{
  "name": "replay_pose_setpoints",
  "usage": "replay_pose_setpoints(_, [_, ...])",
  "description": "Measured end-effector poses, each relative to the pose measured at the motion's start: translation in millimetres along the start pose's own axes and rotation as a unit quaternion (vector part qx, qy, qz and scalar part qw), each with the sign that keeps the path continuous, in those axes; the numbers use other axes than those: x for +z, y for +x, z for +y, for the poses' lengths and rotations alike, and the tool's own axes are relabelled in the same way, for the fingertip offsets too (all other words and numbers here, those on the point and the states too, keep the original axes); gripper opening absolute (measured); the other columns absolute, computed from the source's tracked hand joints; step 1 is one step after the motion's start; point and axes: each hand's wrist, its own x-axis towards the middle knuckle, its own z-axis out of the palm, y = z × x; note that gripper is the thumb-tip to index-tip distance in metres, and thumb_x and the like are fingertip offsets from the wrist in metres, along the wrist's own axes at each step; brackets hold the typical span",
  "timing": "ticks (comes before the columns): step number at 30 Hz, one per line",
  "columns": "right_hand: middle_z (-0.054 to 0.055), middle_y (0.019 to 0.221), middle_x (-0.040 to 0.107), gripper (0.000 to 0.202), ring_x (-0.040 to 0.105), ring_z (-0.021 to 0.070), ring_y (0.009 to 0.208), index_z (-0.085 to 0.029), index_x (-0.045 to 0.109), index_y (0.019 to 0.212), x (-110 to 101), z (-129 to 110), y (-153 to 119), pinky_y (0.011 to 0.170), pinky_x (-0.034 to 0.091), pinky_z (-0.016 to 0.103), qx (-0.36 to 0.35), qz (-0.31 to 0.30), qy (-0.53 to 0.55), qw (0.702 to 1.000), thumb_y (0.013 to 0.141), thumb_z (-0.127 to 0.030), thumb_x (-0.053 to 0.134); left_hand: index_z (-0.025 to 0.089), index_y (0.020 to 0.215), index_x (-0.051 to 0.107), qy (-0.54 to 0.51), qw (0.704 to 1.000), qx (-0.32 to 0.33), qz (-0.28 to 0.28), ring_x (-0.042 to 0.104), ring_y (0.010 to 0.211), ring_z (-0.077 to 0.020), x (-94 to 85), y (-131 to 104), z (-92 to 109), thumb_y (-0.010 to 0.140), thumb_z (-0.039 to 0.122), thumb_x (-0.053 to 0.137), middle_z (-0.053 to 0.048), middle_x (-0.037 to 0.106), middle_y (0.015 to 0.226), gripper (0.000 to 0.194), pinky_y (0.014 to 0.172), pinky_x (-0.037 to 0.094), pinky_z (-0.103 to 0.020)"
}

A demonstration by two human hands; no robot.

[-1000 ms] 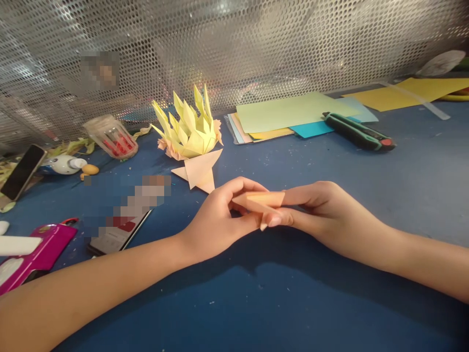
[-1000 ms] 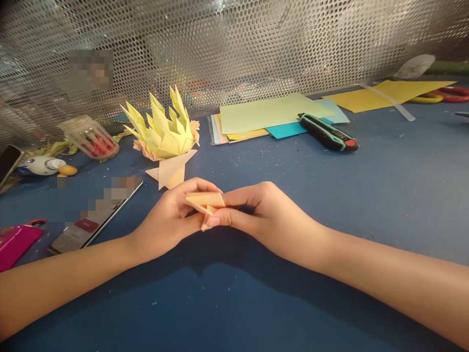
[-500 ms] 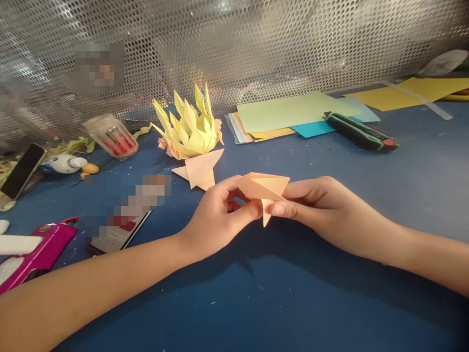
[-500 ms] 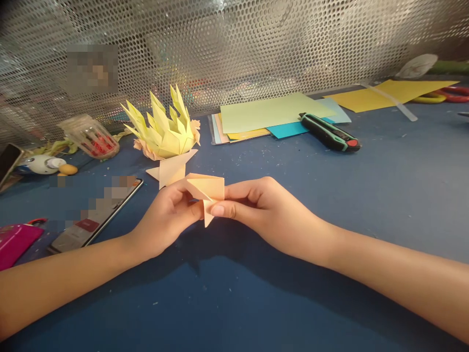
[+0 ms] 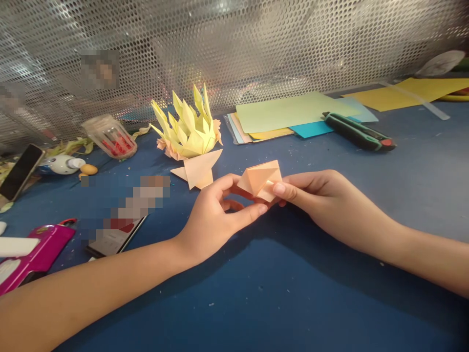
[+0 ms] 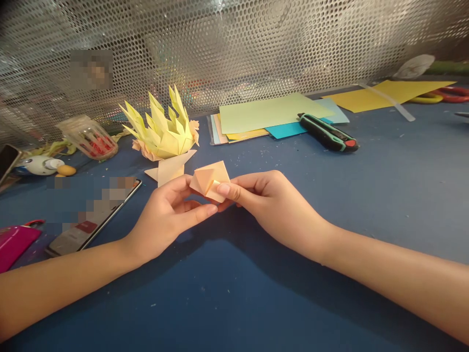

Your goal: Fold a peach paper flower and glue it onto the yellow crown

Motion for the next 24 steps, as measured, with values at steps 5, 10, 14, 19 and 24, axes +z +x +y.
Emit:
replay_pose_setpoints(5, [0.001,0.077,0.079,0.054,0.068,0.0205,0.073,-0.023,0.081,0.076,0.0,2.1,-1.9,0.065,0.048,0.027,0.0,0.006,-0.004,1.0,0.079,-0.076,0.069,0.018,0.094,0.071,-0.052,0.999,-0.011,-0.011,0.074,0.088,-0.0167,-0.3,-1.0,2.3,0.079,0.031,0.089,0.0,0.077,0.092,0.027,0.074,0.059,-0.023])
replay_pose_setpoints(10, [0.003,0.079,0.08,0.048,0.073,0.0233,0.079,-0.025,0.081,0.073,-0.3,3.7,-2.7,0.074,0.054,0.029,-0.017,0.003,0.002,1.0,0.082,-0.071,0.07,0.016,0.086,0.069,-0.114,0.993,-0.008,-0.021,0.072,0.072,-0.008,1.7,0.1,3.5,0.083,0.023,0.086,0.004,0.076,0.08,0.018,0.07,0.058,-0.017])
replay_pose_setpoints(14, [0.002,0.074,0.079,0.044,0.073,0.02,0.072,-0.026,0.082,0.073,0.5,-0.1,-4.1,0.068,0.055,0.027,-0.032,0.003,-0.008,0.999,0.083,-0.068,0.071,0.014,0.08,0.067,-0.117,0.993,-0.018,-0.012,0.068,0.065,-0.0057,2.1,0.7,3.5,0.084,0.018,0.084,0.005,0.072,0.073,0.019,0.066,0.057,-0.015])
replay_pose_setpoints(19, [0.0,0.075,0.08,0.037,0.073,0.0186,0.072,-0.03,0.085,0.079,1.3,-0.4,-5.7,0.069,0.057,0.025,-0.047,-0.011,-0.001,0.999,0.085,-0.063,0.072,0.014,0.076,0.064,-0.113,0.993,-0.027,-0.018,0.067,0.065,-0.0058,2.1,1.8,3.8,0.086,0.014,0.08,0.004,0.07,0.071,0.019,0.066,0.057,-0.016])
replay_pose_setpoints(24, [0.0,0.088,0.082,0.029,0.075,0.0198,0.083,-0.031,0.084,0.092,2.4,1.8,-4.1,0.075,0.058,0.026,-0.043,-0.031,0.057,0.997,0.082,-0.058,0.078,0.015,0.08,0.065,-0.123,0.992,-0.015,-0.003,0.069,0.068,-0.0082,0.7,3.8,1.5,0.087,0.019,0.08,0.003,0.072,0.075,0.017,0.069,0.058,-0.018])
